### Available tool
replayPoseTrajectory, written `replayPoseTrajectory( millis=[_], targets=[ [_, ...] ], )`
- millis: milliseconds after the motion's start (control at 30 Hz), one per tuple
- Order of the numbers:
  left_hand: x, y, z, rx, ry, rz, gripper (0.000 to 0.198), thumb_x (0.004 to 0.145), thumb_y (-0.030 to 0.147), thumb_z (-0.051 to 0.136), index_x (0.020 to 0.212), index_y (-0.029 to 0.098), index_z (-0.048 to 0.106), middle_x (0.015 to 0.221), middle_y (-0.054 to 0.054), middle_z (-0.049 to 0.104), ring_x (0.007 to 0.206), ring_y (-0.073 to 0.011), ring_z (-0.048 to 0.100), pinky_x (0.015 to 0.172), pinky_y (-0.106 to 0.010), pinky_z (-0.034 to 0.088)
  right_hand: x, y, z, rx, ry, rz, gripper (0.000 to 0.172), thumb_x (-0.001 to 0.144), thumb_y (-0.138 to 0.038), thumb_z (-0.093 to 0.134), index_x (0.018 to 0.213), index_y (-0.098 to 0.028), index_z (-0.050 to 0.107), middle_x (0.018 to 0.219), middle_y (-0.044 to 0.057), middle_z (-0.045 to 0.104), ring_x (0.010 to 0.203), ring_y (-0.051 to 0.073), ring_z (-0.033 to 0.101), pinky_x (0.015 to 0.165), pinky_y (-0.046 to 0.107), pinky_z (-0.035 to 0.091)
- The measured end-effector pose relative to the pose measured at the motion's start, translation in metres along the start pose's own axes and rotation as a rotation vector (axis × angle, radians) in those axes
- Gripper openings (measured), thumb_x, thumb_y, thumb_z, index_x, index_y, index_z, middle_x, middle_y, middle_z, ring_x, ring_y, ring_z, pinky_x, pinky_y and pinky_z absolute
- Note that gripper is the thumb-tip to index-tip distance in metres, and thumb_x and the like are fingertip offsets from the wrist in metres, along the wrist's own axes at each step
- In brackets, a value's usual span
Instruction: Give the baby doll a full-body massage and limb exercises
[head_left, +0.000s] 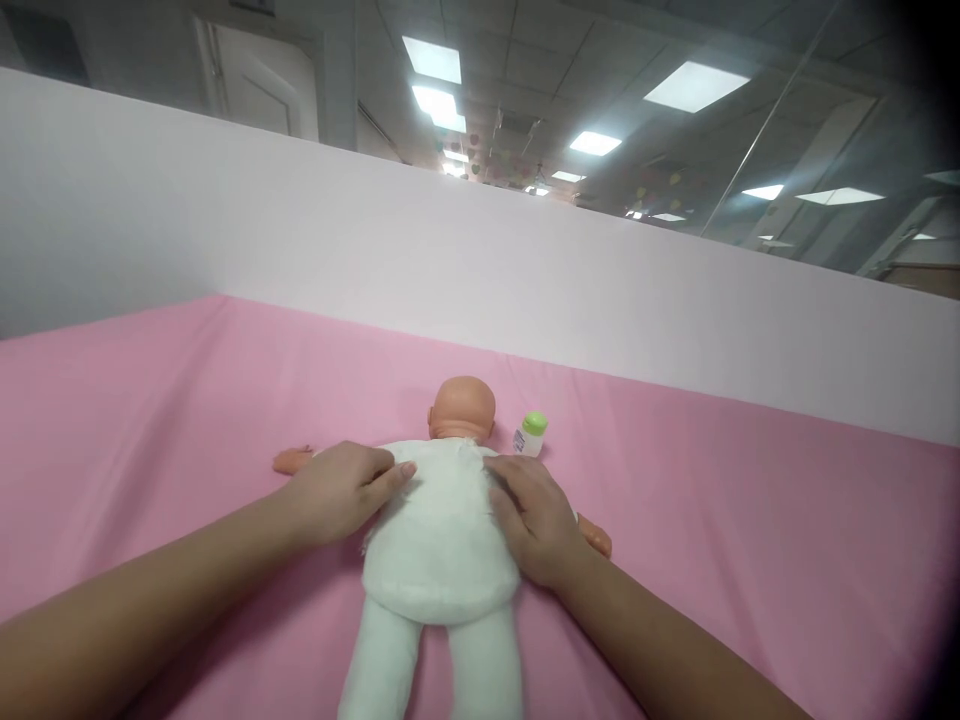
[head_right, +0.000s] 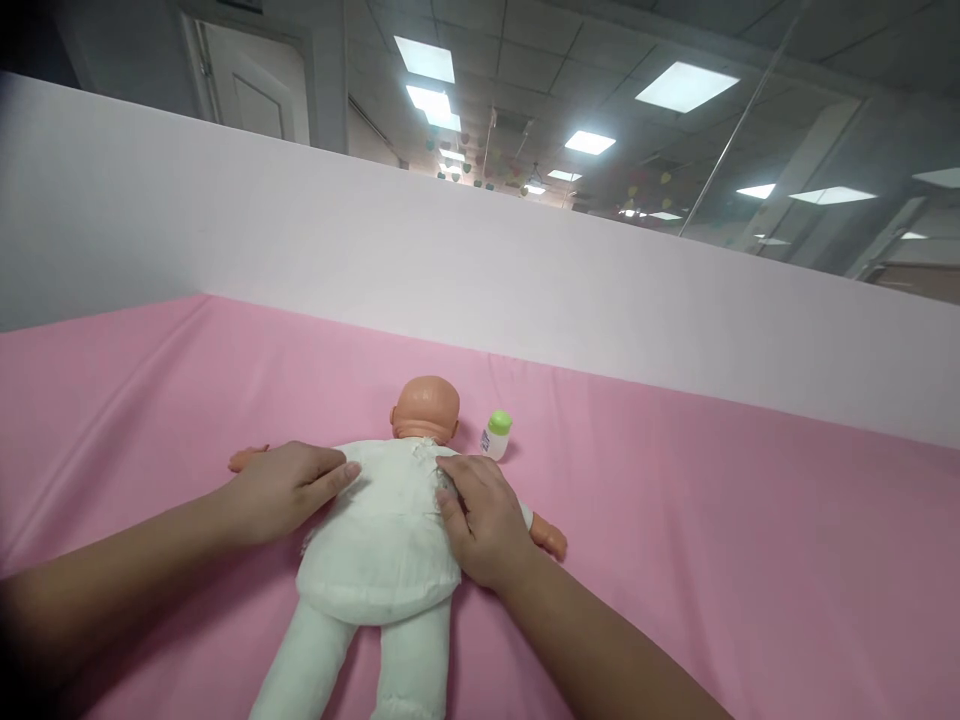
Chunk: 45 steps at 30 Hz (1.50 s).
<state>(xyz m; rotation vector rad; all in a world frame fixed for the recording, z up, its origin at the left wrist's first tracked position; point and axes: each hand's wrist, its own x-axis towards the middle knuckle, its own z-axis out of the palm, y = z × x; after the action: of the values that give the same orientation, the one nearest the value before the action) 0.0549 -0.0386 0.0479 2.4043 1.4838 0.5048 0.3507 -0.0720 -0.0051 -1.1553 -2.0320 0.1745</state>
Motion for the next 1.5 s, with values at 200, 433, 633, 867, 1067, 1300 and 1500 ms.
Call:
replayPoseTrajectory(
  millis=[200,433,633,867,1067,1300,1500],
  targets=[
    [0.003,-0.005,0.005,-0.039,-0.111,-0.073,0.058,0.099,0.064,0.042,0.062,0.020,0.051,0.065,-0.004,0.064,0.063,-0.0233,0.058,0.065,-0.032,0.030,0.008,0.001,0.003,0.095,-0.126,0.076,0.030,0.102,-0.026,0.050,0.121,-0.031,0.073,0.115,0.002,0.074,0.106,0.021,0.067,0.095,0.040,0.054],
    [0.002,0.002,0.008,-0.314,0.040,0.153,0.042,0.097,0.059,0.049,0.079,0.021,0.052,0.073,0.001,0.055,0.067,-0.0175,0.053,0.062,-0.028,0.041,0.012,-0.003,-0.001,0.316,-0.273,0.178,0.035,0.106,-0.042,0.045,0.123,-0.027,0.072,0.110,0.004,0.074,0.100,0.023,0.067,0.091,0.041,0.055],
    [-0.011,0.017,0.008,-0.635,-0.016,0.394,0.058,0.101,0.061,0.045,0.146,0.024,0.054,0.131,-0.009,0.066,0.122,-0.0330,0.061,0.097,-0.043,0.055,0.013,-0.004,-0.004,0.823,-0.452,0.215,0.073,0.099,-0.077,0.030,0.130,-0.020,0.064,0.114,0.011,0.070,0.105,0.027,0.066,0.090,0.043,0.055],
    [-0.023,0.029,0.011,-0.356,0.082,0.720,0.073,0.101,0.069,0.038,0.165,0.035,0.026,0.162,-0.011,0.042,0.150,-0.0386,0.037,0.121,-0.063,0.032,-0.002,-0.024,0.018,1.181,-0.494,0.355,0.099,0.080,-0.098,0.031,0.138,-0.023,0.059,0.117,0.016,0.070,0.118,0.035,0.064,0.092,0.050,0.055],
    [-0.017,0.046,0.009,-0.225,-0.054,0.711,0.071,0.100,0.070,0.035,0.160,0.031,0.038,0.152,-0.013,0.053,0.143,-0.0395,0.044,0.120,-0.061,0.031,0.005,-0.023,0.012,1.281,-0.558,0.469,0.063,0.089,-0.069,0.065,0.125,-0.018,0.066,0.103,0.013,0.074,0.103,0.031,0.070,0.087,0.044,0.055],
    [-0.011,0.038,0.034,-0.184,-0.029,0.701,0.085,0.093,0.064,0.055,0.164,0.026,0.028,0.155,-0.016,0.049,0.134,-0.0401,0.051,0.114,-0.056,0.042,0.006,-0.025,-0.001,1.218,-0.445,0.583,0.060,0.089,-0.066,0.067,0.117,-0.013,0.069,0.097,0.014,0.075,0.095,0.030,0.072,0.084,0.044,0.057],
    [-0.012,0.031,0.042,-0.276,-0.070,0.726,0.097,0.083,0.072,0.064,0.160,0.022,0.035,0.156,-0.019,0.047,0.137,-0.0432,0.049,0.112,-0.059,0.044,0.009,-0.039,-0.001,1.359,-0.515,0.542,0.061,0.082,-0.047,0.082,0.130,-0.016,0.062,0.108,0.014,0.074,0.103,0.032,0.072,0.091,0.047,0.056]
  ],
)
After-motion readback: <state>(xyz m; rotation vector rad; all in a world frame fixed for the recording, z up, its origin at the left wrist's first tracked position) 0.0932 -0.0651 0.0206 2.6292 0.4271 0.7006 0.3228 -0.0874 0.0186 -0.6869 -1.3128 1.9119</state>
